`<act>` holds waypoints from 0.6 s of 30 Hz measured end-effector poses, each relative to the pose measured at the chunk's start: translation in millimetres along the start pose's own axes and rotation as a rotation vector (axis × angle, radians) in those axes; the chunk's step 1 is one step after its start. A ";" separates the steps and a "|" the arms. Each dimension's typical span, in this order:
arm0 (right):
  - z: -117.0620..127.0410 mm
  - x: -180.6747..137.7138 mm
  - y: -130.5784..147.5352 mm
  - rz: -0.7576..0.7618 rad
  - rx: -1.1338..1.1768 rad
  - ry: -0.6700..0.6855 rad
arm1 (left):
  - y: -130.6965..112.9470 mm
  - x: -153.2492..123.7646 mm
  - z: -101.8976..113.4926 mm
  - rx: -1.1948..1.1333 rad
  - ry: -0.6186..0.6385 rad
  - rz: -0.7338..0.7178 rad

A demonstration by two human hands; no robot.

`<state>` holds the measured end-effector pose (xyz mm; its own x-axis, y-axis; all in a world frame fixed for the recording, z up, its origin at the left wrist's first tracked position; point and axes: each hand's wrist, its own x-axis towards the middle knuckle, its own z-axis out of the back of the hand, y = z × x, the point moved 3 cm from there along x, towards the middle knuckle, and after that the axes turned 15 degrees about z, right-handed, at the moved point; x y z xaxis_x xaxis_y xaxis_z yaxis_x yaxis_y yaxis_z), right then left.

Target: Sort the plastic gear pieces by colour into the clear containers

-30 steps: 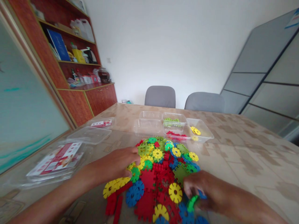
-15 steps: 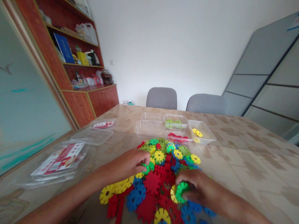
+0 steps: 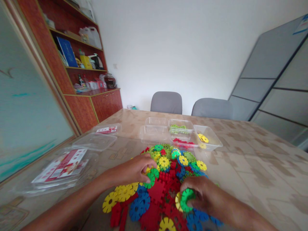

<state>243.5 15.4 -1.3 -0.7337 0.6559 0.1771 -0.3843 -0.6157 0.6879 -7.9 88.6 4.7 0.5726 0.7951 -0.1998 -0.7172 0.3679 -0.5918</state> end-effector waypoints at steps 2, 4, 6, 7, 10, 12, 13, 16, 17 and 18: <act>0.2 -0.5 1.1 0.006 -0.004 0.001 | -1.9 -1.1 1.5 -0.022 0.034 0.021; 0.4 -0.3 2.1 0.005 -0.006 0.002 | -2.7 -1.4 2.4 -0.053 0.049 0.054; 0.4 0.3 2.8 0.001 -0.007 0.003 | -2.6 -1.4 2.3 -0.103 0.070 0.083; 0.4 0.7 3.1 -0.001 -0.007 0.003 | -2.5 -1.4 2.0 -0.130 0.081 0.089; 0.8 1.6 3.8 -0.016 -0.008 -0.007 | -3.2 -1.3 1.1 -0.177 0.106 0.072; 1.0 2.3 3.5 -0.034 -0.003 -0.022 | -4.5 -0.5 1.2 -0.204 0.102 0.039; 1.0 2.7 3.0 -0.043 0.007 -0.035 | -5.2 0.1 1.6 -0.221 0.091 0.025; -0.1 4.2 0.1 -0.058 0.086 -0.073 | -7.4 3.1 3.4 -0.266 0.016 0.014; -0.7 4.9 -1.1 -0.061 0.118 -0.084 | -8.1 4.0 3.8 -0.284 -0.013 0.017; -1.2 5.6 -2.5 -0.065 0.146 -0.097 | -9.1 4.6 3.9 -0.306 -0.042 0.015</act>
<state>239.7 20.1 -2.9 -0.6499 0.7355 0.1916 -0.3381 -0.5056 0.7938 -0.3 90.8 12.1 0.5415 0.8208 -0.1819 -0.5690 0.1985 -0.7980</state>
